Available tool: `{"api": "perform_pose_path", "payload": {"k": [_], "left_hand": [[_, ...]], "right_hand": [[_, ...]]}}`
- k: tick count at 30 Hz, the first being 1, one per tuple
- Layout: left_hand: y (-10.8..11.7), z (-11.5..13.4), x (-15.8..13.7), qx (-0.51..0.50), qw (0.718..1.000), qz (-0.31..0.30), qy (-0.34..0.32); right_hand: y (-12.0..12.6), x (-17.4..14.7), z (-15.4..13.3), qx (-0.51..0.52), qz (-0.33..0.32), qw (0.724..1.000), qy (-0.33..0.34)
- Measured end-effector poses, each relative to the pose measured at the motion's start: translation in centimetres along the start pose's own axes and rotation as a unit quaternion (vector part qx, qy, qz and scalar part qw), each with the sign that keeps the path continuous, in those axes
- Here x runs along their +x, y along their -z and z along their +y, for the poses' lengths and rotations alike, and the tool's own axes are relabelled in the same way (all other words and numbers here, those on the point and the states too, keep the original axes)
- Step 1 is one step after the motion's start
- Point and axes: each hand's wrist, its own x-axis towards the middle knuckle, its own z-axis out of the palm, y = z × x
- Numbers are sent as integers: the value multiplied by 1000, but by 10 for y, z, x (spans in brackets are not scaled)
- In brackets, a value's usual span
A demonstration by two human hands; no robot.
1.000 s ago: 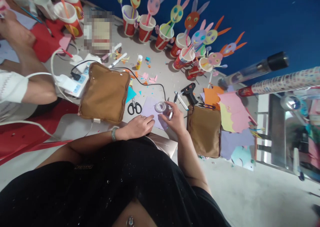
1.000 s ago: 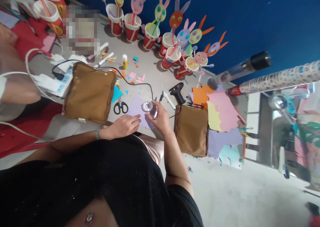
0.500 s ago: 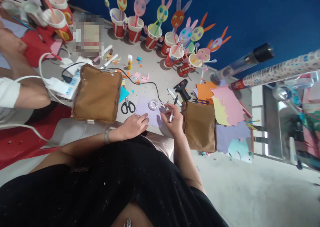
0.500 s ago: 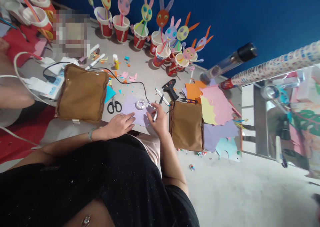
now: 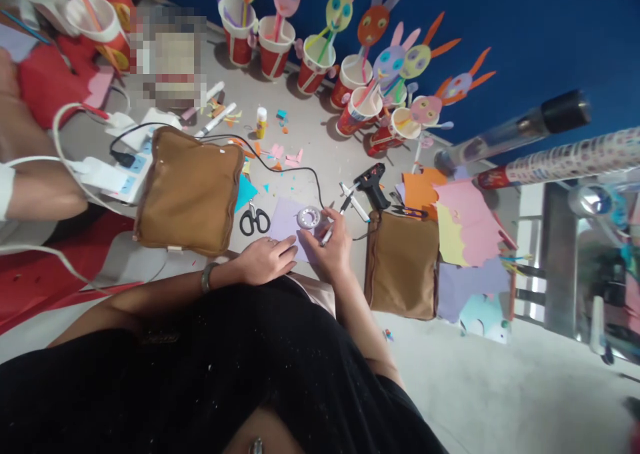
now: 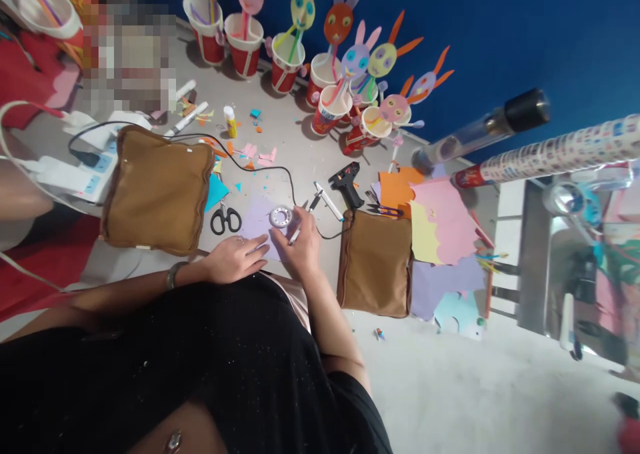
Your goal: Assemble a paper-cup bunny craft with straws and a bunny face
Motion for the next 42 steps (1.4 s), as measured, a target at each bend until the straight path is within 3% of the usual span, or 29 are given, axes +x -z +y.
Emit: {"api": "perform_pose_path", "payload": {"k": [13,17,23,28,37,39,42], "left_hand": [[-8,-2,-1,5,998,49,-24],[-8,0,-2,-23,999,16,-16],[-8,-4,-6,-30,999,-39,-14],[-2,-3,-7,38,999,-4,-10],[17,12,-3,0,988,-135,76],[15,11,-4,1,988,-134,79],[8,5,-6,8,996,-74,41]], "right_hand": [[3,-8,-9,-48,18,999,11],[5,-10,-10,-51,-3,999,0],[5,-12,-9,-70,11,997,35],[6,-10,-8,-79,36,993,81],[6,-7,-8,-58,46,994,80],[6,-7,-8,-54,45,995,77],[5,-8,-9,-50,41,995,71]]}}
